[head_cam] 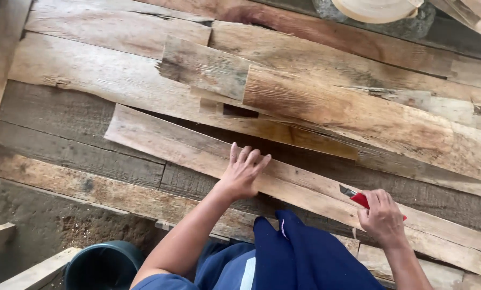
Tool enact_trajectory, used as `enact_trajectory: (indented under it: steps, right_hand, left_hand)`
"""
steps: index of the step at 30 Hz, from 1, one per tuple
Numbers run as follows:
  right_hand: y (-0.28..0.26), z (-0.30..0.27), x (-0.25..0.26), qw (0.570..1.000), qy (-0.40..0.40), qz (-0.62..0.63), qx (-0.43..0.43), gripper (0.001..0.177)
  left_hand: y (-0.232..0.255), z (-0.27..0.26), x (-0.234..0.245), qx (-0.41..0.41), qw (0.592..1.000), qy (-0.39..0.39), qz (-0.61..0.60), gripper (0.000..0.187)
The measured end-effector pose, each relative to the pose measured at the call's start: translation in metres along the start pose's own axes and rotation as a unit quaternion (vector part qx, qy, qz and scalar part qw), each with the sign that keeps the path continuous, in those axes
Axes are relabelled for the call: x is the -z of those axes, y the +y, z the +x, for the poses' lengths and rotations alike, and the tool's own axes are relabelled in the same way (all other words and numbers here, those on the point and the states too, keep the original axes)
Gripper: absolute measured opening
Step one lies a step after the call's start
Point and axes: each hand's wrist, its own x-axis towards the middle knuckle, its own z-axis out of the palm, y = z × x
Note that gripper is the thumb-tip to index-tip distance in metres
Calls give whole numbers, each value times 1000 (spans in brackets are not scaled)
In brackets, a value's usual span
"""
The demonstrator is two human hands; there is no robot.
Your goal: Cutting and fitting thin wood veneer sheets onto a wooden surface using a utility knife.
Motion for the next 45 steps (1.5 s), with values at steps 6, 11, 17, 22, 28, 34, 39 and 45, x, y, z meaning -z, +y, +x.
enact_trajectory:
  steps: [6, 11, 17, 22, 28, 34, 39, 45]
  right_hand:
    - [-72, -3, 25, 993, 49, 106, 0, 35]
    - [-124, 4, 33, 978, 103, 165, 69, 46]
    - [-97, 51, 7, 989, 124, 66, 46, 54]
    - [-51, 159, 72, 971, 236, 31, 13, 69]
    - [-47, 241, 123, 986, -99, 89, -102, 119]
    - [-9, 275, 100, 990, -131, 36, -22, 132]
    - [-25, 247, 127, 998, -39, 27, 37, 123]
    - [-68, 183, 159, 977, 175, -5, 119, 120]
  left_hand:
    - [35, -21, 23, -5, 997, -36, -70, 97]
    - [63, -31, -31, -26, 995, -4, -93, 105]
    - [65, -54, 7, 1, 995, -29, -97, 107]
    - [45, -64, 18, 69, 990, -69, -104, 88]
    - [54, -77, 17, 115, 981, -70, -138, 75]
    - [63, -75, -10, 145, 976, -77, -145, 67]
    - [68, -58, -8, 156, 974, 10, -164, 62]
    - [76, -14, 29, 157, 776, 210, -574, 84]
